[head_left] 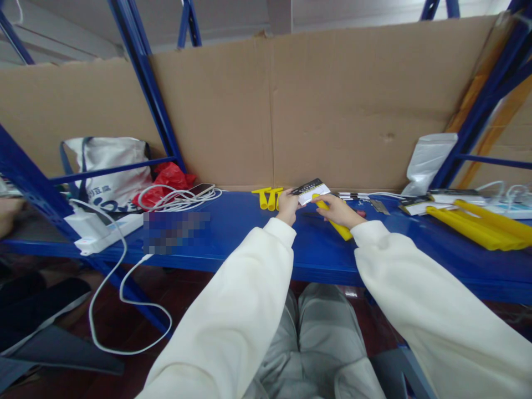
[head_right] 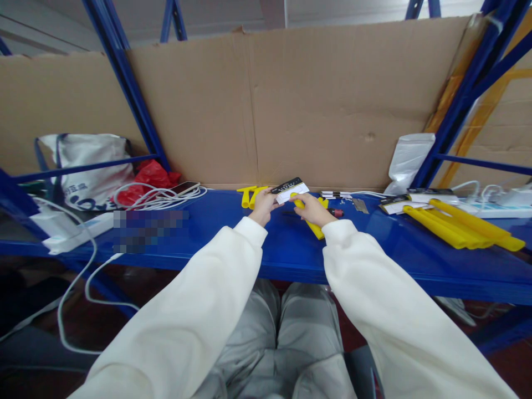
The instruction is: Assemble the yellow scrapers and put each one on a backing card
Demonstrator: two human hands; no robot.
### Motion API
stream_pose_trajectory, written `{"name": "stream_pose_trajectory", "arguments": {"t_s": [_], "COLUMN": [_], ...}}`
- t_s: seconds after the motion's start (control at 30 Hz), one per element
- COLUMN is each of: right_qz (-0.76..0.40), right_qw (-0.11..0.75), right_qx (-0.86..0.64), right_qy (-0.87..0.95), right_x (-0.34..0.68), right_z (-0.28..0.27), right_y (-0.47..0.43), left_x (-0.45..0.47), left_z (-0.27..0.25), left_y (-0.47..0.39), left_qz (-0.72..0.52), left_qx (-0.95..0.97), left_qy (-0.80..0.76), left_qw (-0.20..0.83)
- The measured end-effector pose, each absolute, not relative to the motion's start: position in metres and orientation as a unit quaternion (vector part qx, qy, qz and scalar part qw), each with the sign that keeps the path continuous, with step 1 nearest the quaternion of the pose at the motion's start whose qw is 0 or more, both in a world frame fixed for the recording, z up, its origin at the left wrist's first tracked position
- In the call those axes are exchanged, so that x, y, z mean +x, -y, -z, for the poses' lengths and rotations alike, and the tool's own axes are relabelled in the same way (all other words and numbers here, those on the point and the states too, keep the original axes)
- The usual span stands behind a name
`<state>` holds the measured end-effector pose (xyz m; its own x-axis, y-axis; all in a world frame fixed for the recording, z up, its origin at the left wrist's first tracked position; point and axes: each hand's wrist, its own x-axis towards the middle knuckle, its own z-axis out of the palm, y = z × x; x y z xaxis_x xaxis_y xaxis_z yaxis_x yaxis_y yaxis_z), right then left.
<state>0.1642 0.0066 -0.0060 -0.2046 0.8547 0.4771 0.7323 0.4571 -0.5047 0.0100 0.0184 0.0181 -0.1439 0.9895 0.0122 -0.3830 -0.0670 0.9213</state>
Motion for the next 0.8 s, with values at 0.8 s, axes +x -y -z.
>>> {"name": "stream_pose_trajectory", "arguments": {"t_s": [0.8], "right_qz": [0.142], "right_qw": [0.186], "right_qx": [-0.742], "right_qy": [0.629], "right_x": [0.26], "right_z": [-0.053], "right_y": [0.016], "left_x": [0.008], "left_z": [-0.024], "left_y": [-0.017], "left_qz": [-0.623], "left_qx": [0.35], "left_qy": [-0.457], "left_qw": [0.53]}}
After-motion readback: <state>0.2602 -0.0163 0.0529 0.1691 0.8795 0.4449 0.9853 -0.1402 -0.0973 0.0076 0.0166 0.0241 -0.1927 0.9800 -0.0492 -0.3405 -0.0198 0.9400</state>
